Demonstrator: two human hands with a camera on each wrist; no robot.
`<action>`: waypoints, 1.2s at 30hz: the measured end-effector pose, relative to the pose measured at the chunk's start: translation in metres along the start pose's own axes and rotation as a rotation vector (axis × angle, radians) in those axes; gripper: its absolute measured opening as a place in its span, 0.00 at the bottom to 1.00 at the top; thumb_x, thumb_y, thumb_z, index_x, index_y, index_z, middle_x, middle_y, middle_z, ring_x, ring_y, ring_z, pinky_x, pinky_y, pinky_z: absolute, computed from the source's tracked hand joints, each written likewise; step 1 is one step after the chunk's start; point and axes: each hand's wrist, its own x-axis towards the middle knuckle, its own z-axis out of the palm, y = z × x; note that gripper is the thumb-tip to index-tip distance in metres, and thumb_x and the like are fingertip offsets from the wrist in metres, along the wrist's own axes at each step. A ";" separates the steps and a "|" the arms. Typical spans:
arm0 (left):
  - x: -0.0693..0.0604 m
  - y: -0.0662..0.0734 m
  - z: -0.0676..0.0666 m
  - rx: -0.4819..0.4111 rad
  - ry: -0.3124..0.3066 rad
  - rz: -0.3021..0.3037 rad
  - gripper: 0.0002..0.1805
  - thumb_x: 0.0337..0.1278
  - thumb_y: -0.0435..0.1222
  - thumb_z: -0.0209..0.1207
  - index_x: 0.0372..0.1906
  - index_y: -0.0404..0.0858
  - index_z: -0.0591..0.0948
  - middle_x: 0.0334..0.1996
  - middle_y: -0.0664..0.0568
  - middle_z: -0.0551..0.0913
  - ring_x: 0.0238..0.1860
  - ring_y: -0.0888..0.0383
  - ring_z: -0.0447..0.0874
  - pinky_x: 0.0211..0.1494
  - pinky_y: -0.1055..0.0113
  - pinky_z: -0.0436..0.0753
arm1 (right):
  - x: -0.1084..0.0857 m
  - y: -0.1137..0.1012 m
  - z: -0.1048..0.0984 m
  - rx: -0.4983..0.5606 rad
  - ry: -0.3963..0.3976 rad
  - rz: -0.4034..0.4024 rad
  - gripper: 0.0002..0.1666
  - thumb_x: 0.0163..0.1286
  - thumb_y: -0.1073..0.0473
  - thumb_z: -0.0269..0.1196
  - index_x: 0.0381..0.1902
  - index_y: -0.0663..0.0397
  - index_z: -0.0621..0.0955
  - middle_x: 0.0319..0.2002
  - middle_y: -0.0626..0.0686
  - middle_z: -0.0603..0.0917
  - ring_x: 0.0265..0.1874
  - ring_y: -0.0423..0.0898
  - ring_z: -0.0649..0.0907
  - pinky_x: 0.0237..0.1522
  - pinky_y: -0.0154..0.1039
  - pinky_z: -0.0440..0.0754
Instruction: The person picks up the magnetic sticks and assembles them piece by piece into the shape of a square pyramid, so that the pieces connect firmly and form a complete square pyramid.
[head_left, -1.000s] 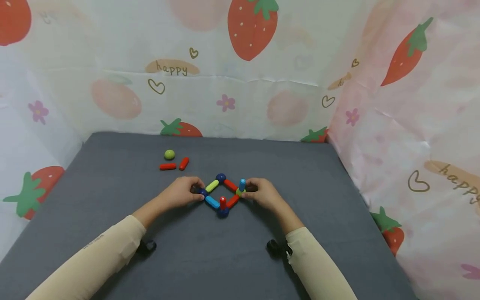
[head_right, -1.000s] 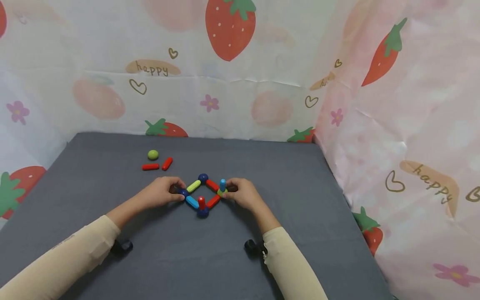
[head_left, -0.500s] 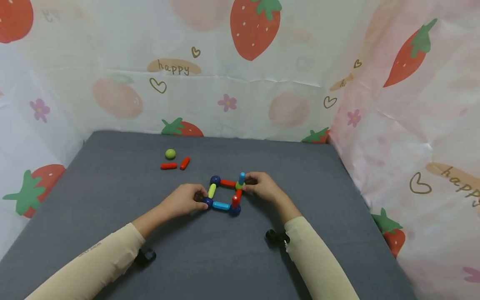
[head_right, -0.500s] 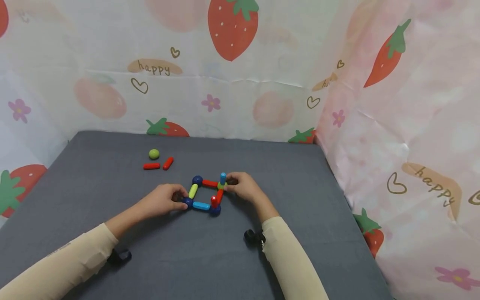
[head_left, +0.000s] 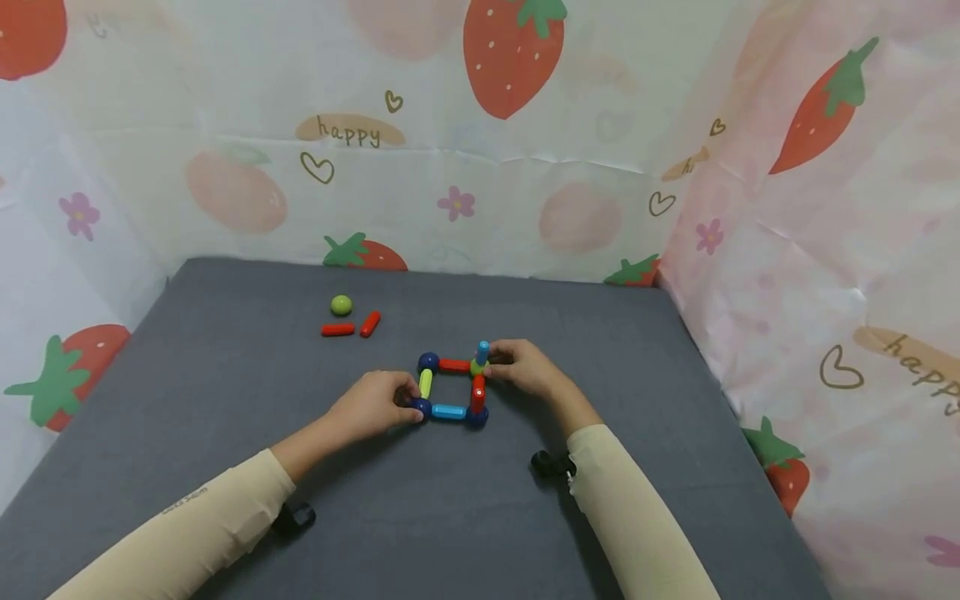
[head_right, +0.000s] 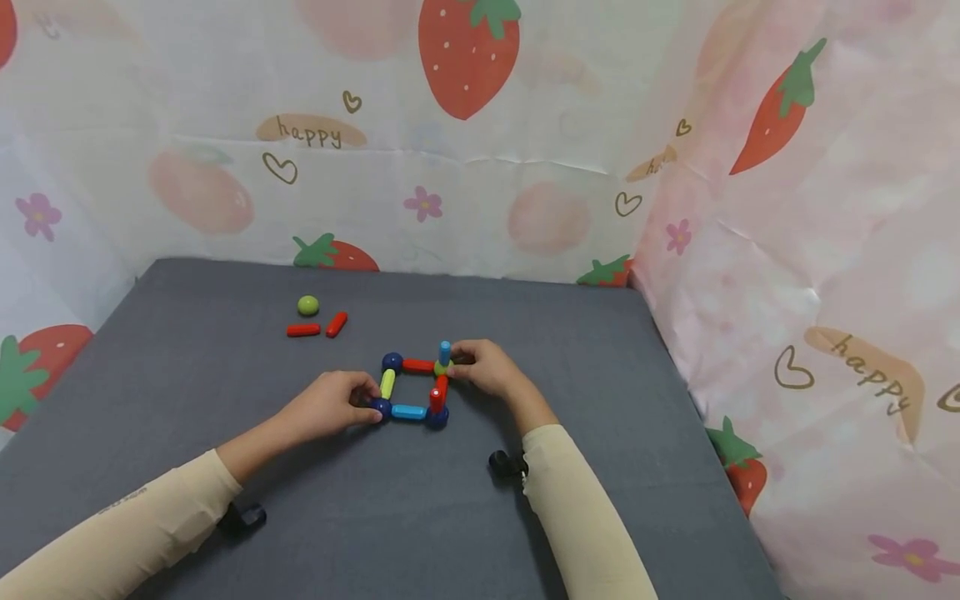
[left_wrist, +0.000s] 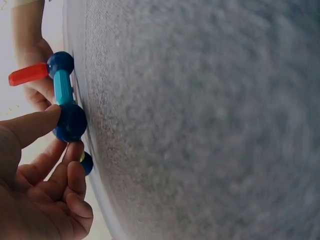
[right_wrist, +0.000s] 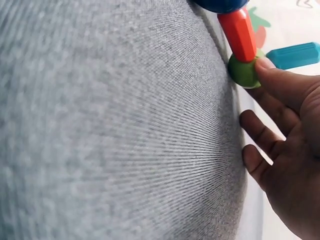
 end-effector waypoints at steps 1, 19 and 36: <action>0.000 0.001 0.000 -0.002 -0.002 -0.002 0.13 0.55 0.42 0.75 0.42 0.45 0.85 0.34 0.56 0.85 0.33 0.59 0.79 0.34 0.65 0.80 | 0.000 0.000 0.000 -0.004 0.001 0.001 0.15 0.72 0.56 0.68 0.55 0.51 0.85 0.53 0.51 0.87 0.52 0.47 0.83 0.53 0.44 0.82; -0.004 -0.015 -0.013 0.018 0.006 0.112 0.14 0.59 0.41 0.72 0.49 0.45 0.87 0.44 0.56 0.86 0.46 0.57 0.82 0.50 0.57 0.81 | 0.003 0.004 0.003 0.027 0.004 0.004 0.17 0.72 0.57 0.68 0.57 0.51 0.85 0.55 0.52 0.87 0.55 0.48 0.83 0.57 0.45 0.81; 0.014 -0.066 -0.068 0.107 0.163 0.132 0.20 0.64 0.38 0.69 0.58 0.37 0.85 0.55 0.43 0.85 0.53 0.43 0.77 0.56 0.44 0.76 | 0.001 0.005 0.002 0.025 0.018 -0.003 0.16 0.72 0.57 0.68 0.56 0.52 0.85 0.53 0.51 0.87 0.53 0.47 0.82 0.59 0.47 0.79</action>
